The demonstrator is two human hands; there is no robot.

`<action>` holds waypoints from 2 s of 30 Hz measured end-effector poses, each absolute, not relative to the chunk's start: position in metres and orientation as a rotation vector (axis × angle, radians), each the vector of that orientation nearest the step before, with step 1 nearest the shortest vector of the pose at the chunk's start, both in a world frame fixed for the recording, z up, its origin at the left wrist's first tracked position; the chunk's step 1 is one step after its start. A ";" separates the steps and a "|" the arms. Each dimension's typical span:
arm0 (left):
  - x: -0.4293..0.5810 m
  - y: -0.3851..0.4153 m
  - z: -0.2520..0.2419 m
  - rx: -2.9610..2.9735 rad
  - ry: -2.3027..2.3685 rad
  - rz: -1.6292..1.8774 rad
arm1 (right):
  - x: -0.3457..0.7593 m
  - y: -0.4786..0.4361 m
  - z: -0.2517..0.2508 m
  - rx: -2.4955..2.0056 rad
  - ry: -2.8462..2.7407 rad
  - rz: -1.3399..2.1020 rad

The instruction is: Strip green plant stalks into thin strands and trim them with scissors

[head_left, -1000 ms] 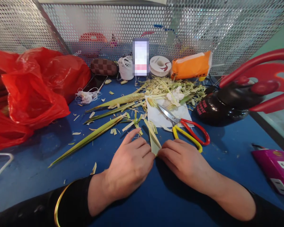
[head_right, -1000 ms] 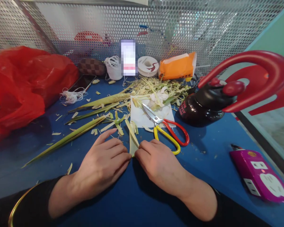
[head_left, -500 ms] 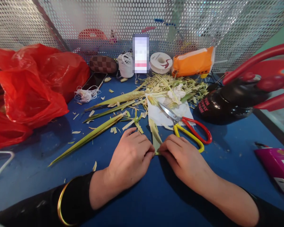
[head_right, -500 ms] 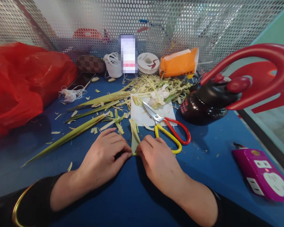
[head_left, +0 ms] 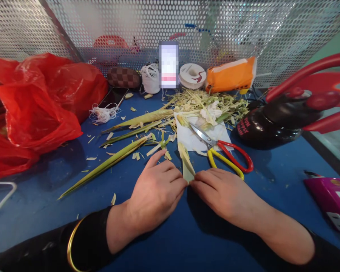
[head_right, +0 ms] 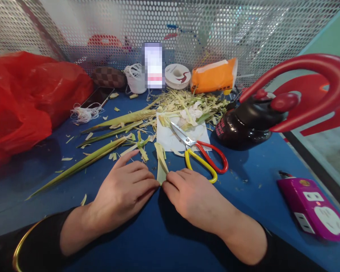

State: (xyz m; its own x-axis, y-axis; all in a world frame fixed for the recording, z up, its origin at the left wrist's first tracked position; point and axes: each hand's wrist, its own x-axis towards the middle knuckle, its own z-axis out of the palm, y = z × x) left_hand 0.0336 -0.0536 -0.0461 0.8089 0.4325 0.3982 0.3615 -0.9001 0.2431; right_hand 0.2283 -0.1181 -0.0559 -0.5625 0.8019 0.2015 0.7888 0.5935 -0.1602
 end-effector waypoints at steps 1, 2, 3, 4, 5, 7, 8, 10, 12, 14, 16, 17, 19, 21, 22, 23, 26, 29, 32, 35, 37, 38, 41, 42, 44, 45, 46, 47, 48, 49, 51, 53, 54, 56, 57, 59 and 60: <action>0.034 -0.053 -0.047 2.837 0.633 0.680 | 0.228 -0.118 -0.057 -1.319 -2.556 0.067; 0.034 -0.053 -0.048 2.835 0.635 0.678 | 0.227 -0.118 -0.057 -1.333 -2.540 0.064; 0.034 -0.053 -0.048 2.833 0.637 0.678 | 0.227 -0.118 -0.058 -1.348 -2.524 0.062; 0.034 -0.053 -0.049 2.831 0.640 0.681 | 0.227 -0.118 -0.059 -1.359 -2.513 0.061; 0.034 -0.053 -0.050 2.829 0.645 0.689 | 0.226 -0.118 -0.059 -1.364 -2.506 0.061; 0.034 -0.053 -0.050 2.829 0.647 0.707 | 0.226 -0.117 -0.059 -1.354 -2.500 0.071; 0.034 -0.054 -0.050 2.831 0.645 0.711 | 0.225 -0.117 -0.059 -1.356 -2.491 0.087; 0.034 -0.054 -0.049 2.830 0.640 0.698 | 0.225 -0.116 -0.057 -1.383 -2.456 0.134; 0.035 -0.054 -0.048 2.811 0.649 0.656 | 0.224 -0.115 -0.055 -1.422 -2.422 0.198; 0.035 -0.055 -0.047 2.772 0.674 0.598 | 0.224 -0.115 -0.054 -1.434 -2.404 0.263; 0.035 -0.056 -0.045 2.730 0.698 0.537 | 0.223 -0.114 -0.054 -1.442 -2.399 0.334; 0.036 -0.056 -0.045 2.712 0.708 0.514 | 0.223 -0.114 -0.054 -1.458 -2.389 0.369; 0.036 -0.057 -0.045 2.686 0.727 0.481 | 0.221 -0.114 -0.055 -1.505 -2.350 0.431; 0.035 -0.058 -0.045 2.665 0.755 0.473 | 0.220 -0.114 -0.056 -1.544 -2.285 0.464; 0.036 -0.058 -0.046 2.655 0.768 0.473 | 0.219 -0.115 -0.057 -1.550 -2.253 0.470; 0.036 -0.058 -0.046 2.645 0.782 0.475 | 0.218 -0.115 -0.058 -1.552 -2.226 0.472; 0.036 -0.058 -0.048 2.615 0.828 0.506 | 0.216 -0.116 -0.059 -1.573 -2.156 0.449; 0.036 -0.057 -0.049 2.615 0.824 0.562 | 0.216 -0.116 -0.060 -1.574 -2.149 0.390; 0.035 -0.057 -0.050 2.685 0.742 0.631 | 0.218 -0.115 -0.059 -1.524 -2.205 0.322; 0.034 -0.059 -0.049 2.793 0.674 0.666 | 0.222 -0.114 -0.057 -1.473 -2.256 0.316; 0.033 -0.060 -0.047 2.844 0.638 0.660 | 0.224 -0.114 -0.055 -1.448 -2.282 0.356; 0.034 -0.060 -0.046 2.857 0.626 0.654 | 0.225 -0.114 -0.054 -1.440 -2.291 0.376; 0.034 -0.060 -0.045 2.878 0.609 0.639 | 0.226 -0.114 -0.054 -1.444 -2.318 0.378; 0.035 -0.060 -0.046 2.887 0.608 0.644 | 0.226 -0.114 -0.055 -1.450 -2.332 0.356; 0.035 -0.059 -0.046 2.889 0.608 0.651 | 0.225 -0.114 -0.057 -1.466 -2.372 0.297; 0.035 -0.059 -0.046 2.874 0.611 0.652 | 0.225 -0.114 -0.058 -1.473 -2.396 0.269; 0.035 -0.059 -0.047 2.849 0.616 0.649 | 0.224 -0.114 -0.059 -1.479 -2.419 0.251; 0.035 -0.059 -0.047 2.818 0.628 0.639 | 0.224 -0.114 -0.059 -1.486 -2.439 0.246; 0.035 -0.059 -0.047 2.782 0.645 0.626 | 0.224 -0.114 -0.059 -1.494 -2.450 0.257; 0.035 -0.059 -0.047 2.746 0.668 0.605 | 0.224 -0.114 -0.059 -1.501 -2.453 0.282; 0.035 -0.060 -0.047 2.678 0.723 0.557 | 0.224 -0.114 -0.058 -1.514 -2.441 0.360; 0.035 -0.061 -0.047 2.620 0.772 0.509 | 0.223 -0.115 -0.057 -1.528 -2.410 0.437; 0.035 -0.061 -0.047 2.595 0.794 0.498 | 0.223 -0.115 -0.056 -1.535 -2.387 0.462; 0.036 -0.061 -0.047 2.563 0.828 0.504 | 0.222 -0.115 -0.056 -1.547 -2.324 0.493; 0.037 -0.061 -0.047 2.554 0.843 0.518 | 0.221 -0.115 -0.056 -1.552 -2.290 0.498; 0.037 -0.060 -0.048 2.546 0.865 0.548 | 0.219 -0.114 -0.058 -1.554 -2.234 0.491; 0.037 -0.060 -0.048 2.548 0.869 0.555 | 0.218 -0.114 -0.058 -1.553 -2.215 0.479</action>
State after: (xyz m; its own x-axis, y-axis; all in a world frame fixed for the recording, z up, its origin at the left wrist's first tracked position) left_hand 0.0373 -0.0597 -0.0485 0.7293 0.6410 0.2392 0.4861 -0.7316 0.4781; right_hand 0.2181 -0.1142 -0.0584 -0.3089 0.9434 0.1205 0.8094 0.3273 -0.4876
